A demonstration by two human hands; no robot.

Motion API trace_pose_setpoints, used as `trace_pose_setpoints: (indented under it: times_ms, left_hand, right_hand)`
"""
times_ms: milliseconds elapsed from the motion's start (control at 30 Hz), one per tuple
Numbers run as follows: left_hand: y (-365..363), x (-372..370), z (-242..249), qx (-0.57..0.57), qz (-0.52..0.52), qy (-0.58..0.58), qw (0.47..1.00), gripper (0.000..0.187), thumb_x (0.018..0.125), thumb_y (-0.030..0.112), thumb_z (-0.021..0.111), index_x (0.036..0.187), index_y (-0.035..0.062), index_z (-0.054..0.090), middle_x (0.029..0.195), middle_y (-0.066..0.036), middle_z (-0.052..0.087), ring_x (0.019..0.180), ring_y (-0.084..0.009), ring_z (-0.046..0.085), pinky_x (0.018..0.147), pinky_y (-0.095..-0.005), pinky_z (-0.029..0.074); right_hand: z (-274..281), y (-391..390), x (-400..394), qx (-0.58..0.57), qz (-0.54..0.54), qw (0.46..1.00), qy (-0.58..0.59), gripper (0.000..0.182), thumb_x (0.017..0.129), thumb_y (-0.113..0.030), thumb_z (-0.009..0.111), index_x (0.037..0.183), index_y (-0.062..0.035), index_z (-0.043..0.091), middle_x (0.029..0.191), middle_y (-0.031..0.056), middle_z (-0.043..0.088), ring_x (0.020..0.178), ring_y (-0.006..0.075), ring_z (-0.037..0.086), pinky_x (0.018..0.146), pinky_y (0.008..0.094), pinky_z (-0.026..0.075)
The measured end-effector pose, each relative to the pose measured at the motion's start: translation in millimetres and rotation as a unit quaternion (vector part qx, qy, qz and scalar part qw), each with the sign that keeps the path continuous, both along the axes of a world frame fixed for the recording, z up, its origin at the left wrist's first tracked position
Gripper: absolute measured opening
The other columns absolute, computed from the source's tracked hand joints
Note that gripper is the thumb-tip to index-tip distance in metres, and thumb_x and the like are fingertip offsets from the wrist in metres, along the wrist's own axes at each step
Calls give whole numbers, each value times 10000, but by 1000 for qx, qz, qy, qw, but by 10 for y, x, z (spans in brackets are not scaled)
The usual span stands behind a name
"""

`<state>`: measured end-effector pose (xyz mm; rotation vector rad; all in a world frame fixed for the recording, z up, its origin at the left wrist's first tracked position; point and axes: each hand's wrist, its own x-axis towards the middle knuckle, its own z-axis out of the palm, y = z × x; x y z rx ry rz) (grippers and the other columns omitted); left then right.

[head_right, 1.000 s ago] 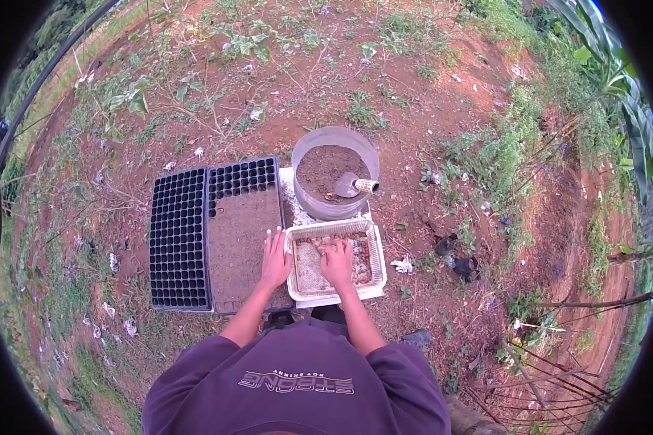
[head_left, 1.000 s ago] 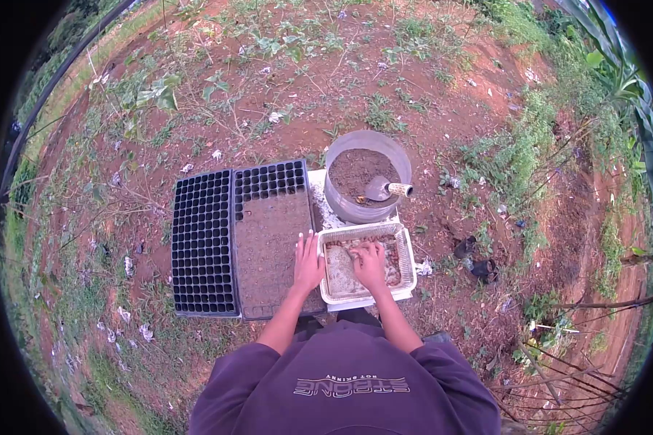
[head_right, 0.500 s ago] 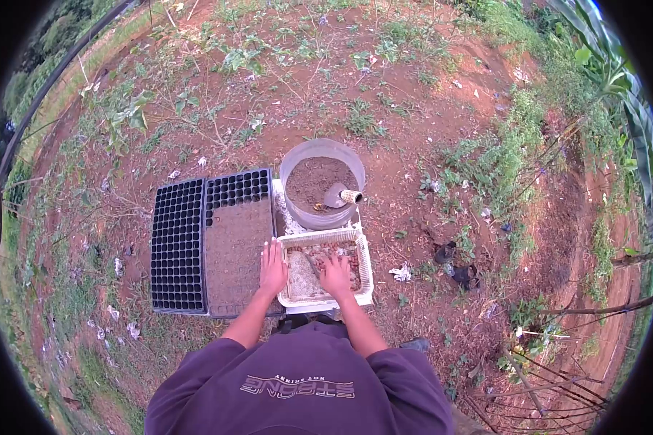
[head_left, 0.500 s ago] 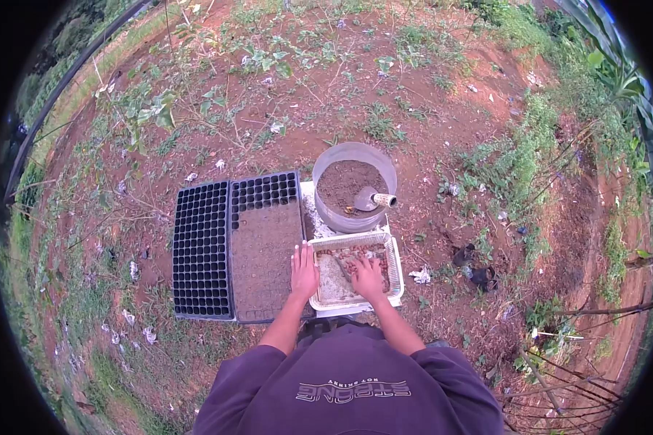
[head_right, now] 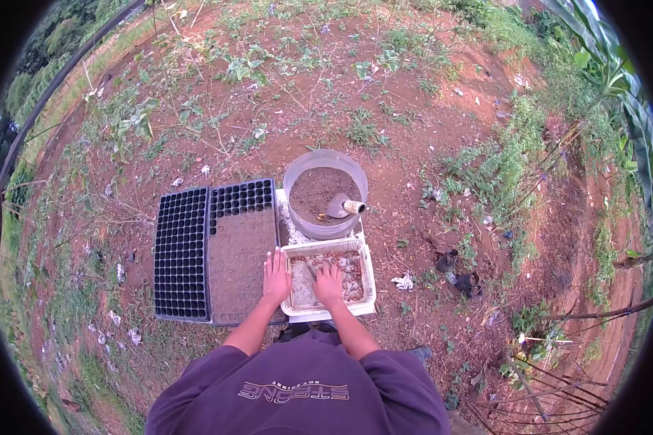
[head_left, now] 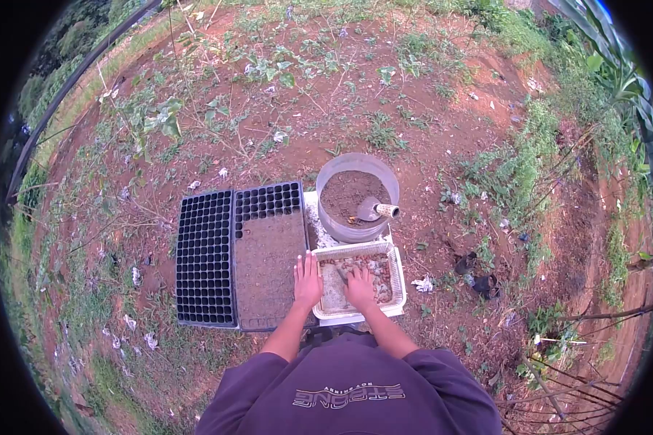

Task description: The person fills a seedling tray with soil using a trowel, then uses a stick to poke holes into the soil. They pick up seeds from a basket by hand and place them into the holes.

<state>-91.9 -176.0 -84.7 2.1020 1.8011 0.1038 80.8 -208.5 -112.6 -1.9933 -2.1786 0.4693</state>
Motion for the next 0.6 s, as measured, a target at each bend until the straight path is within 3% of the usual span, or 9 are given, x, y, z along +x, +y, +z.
trace_pose_setpoints:
  times_ms: [333, 433, 600]
  left_hand:
    - [21, -1, 18, -40, -2, 14, 999, 749, 905, 189, 481, 1511, 46, 65, 1588, -110, 6, 1449, -384, 63, 1172, -508, 142]
    - [10, -2, 4, -27, -1, 6, 1000, 753, 890, 195, 509, 1501, 22, 103, 1584, -126, 22, 1449, -385, 60, 1169, -512, 147]
    - [7, 6, -4, -28, 8, 4, 1000, 774, 890, 170, 519, 1508, 41, 72, 1585, -113, 16, 1449, -388, 57, 1170, -513, 145]
  right_hand:
    - [-44, 32, -90, 36, -19, 999, -5, 394, 723, -285, 718, 1002, -11, 664, 1270, 160, 459, 1247, 387, 354, 1015, 497, 324]
    - [-30, 21, -74, 11, -35, 999, 20, 388, 714, -283, 728, 998, -24, 679, 1269, 157, 459, 1244, 383, 353, 1012, 498, 326]
    - [-99, 19, -12, 14, -59, 997, 49, 265, 700, -253, 763, 873, -58, 710, 1247, 145, 469, 1243, 372, 353, 1017, 490, 319]
